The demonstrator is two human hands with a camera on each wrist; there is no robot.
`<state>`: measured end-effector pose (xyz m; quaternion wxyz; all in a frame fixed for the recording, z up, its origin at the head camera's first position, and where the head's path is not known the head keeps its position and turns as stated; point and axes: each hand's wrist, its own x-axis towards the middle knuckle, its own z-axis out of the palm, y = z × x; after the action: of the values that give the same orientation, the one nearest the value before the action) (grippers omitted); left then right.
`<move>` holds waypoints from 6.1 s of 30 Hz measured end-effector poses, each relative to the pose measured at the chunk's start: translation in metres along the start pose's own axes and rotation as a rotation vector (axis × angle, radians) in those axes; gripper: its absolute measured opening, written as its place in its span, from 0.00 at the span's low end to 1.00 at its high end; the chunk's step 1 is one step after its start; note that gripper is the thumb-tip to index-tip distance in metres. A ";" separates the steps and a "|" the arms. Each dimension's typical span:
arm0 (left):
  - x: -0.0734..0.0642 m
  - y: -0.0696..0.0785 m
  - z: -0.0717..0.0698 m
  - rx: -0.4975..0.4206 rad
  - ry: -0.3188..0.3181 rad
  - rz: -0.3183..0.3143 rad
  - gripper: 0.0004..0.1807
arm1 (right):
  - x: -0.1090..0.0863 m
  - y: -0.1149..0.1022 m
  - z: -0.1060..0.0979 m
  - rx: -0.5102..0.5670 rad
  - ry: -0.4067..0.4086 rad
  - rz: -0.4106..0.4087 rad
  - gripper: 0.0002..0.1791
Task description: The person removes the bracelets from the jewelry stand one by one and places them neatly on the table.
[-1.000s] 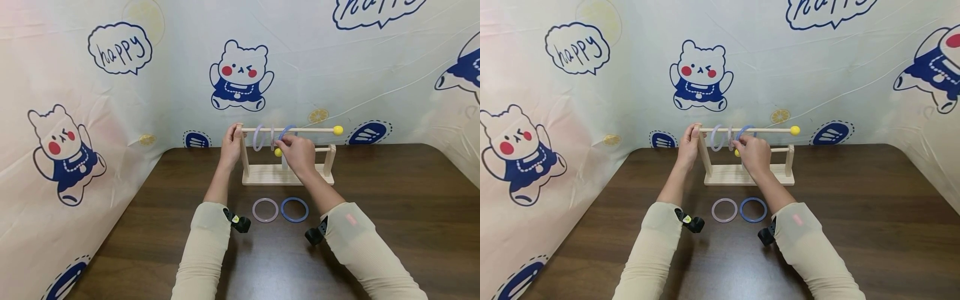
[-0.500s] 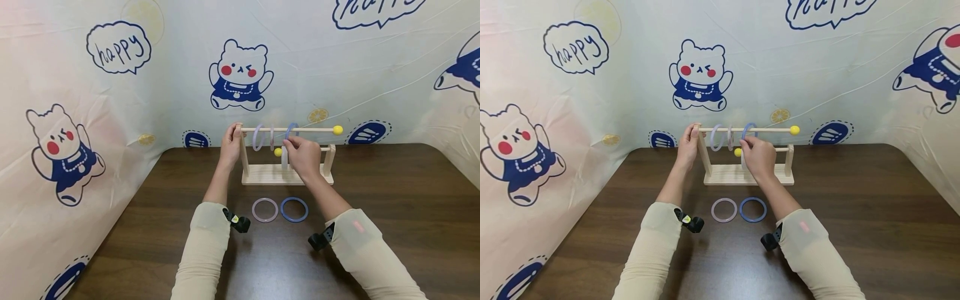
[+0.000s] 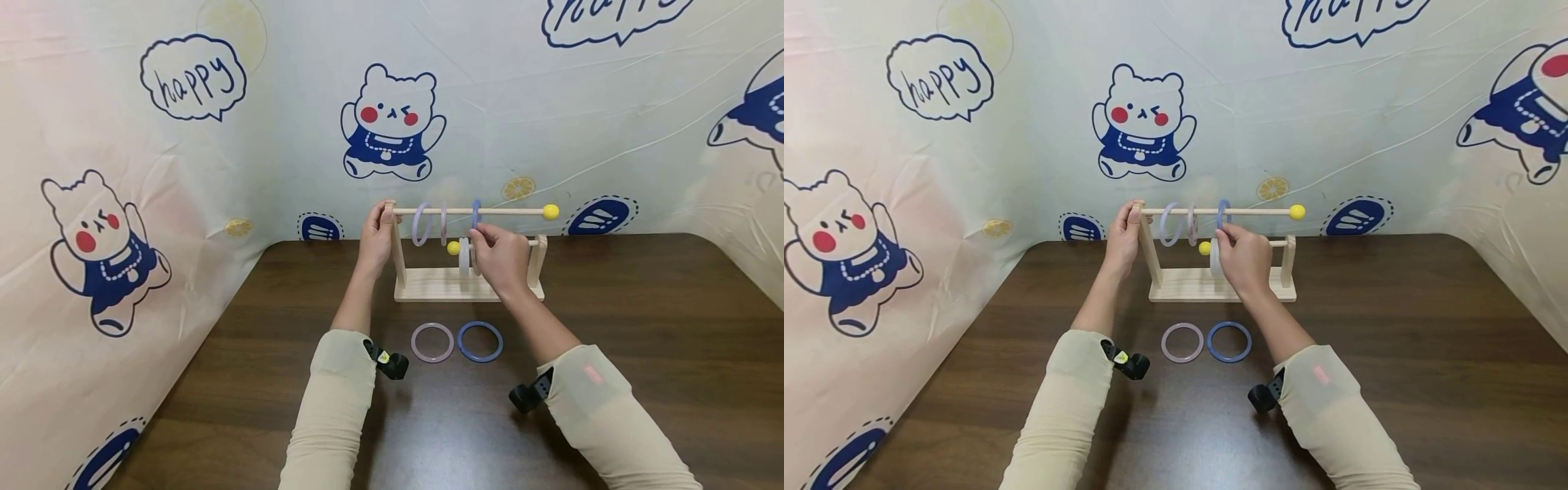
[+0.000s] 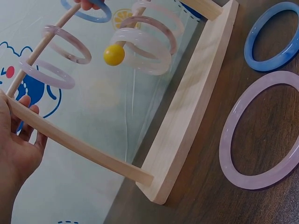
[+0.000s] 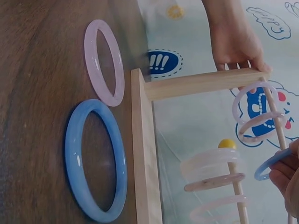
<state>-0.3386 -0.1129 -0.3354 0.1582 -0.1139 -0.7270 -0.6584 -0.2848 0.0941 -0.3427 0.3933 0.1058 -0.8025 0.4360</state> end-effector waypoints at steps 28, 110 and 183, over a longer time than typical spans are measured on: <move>-0.010 0.021 0.000 0.014 -0.008 -0.037 0.21 | -0.003 0.006 -0.014 0.020 0.089 -0.067 0.08; -0.015 0.029 0.001 -0.003 -0.006 -0.043 0.20 | 0.003 0.035 -0.057 -0.005 0.232 0.067 0.07; -0.015 0.030 0.001 -0.018 -0.018 -0.033 0.20 | 0.008 0.039 -0.118 1.301 -0.015 0.660 0.06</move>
<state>-0.3141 -0.1078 -0.3136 0.1398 -0.1094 -0.7243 -0.6662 -0.2465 0.2115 -0.3238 0.0934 0.0735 -0.3740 0.9198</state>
